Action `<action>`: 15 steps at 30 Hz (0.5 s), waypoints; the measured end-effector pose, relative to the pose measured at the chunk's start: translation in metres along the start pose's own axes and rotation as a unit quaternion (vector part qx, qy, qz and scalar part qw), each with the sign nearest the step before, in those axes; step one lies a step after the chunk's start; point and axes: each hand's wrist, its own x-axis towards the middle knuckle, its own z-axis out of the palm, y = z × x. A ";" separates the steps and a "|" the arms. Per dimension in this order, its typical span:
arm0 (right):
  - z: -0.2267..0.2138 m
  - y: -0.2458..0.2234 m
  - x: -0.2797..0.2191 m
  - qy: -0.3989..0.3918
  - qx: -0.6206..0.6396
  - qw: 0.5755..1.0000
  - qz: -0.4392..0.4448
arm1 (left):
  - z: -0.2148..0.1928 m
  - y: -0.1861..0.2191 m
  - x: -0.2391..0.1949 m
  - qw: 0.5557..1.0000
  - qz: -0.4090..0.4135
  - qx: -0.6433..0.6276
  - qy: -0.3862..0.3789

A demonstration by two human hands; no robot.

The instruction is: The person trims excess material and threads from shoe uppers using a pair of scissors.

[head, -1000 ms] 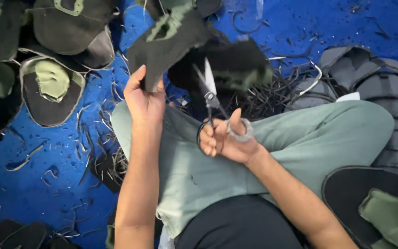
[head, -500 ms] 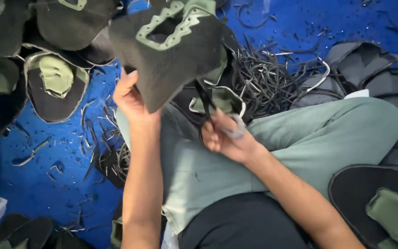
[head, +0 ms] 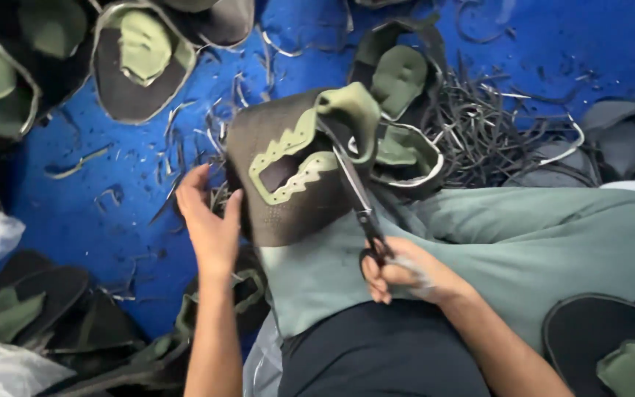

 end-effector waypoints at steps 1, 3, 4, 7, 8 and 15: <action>-0.003 0.007 0.004 0.022 -0.032 0.999 0.034 | 0.005 0.012 -0.008 0.983 0.123 0.116 0.072; -0.005 0.013 0.006 0.040 -0.068 0.994 0.071 | 0.014 0.016 -0.023 0.933 0.238 0.230 0.142; -0.006 0.012 0.006 0.052 -0.070 0.994 0.063 | 0.017 0.009 -0.029 0.969 0.200 0.116 0.084; 0.001 0.001 -0.003 0.044 -0.051 0.997 0.046 | 0.018 0.025 -0.041 0.969 0.231 0.089 0.006; 0.004 -0.005 -0.006 0.028 -0.027 0.999 0.031 | 0.017 0.037 -0.042 0.936 0.302 0.179 -0.018; 0.006 0.005 -0.009 -0.018 -0.041 0.996 0.082 | 0.022 0.058 -0.020 0.950 0.267 0.151 -0.055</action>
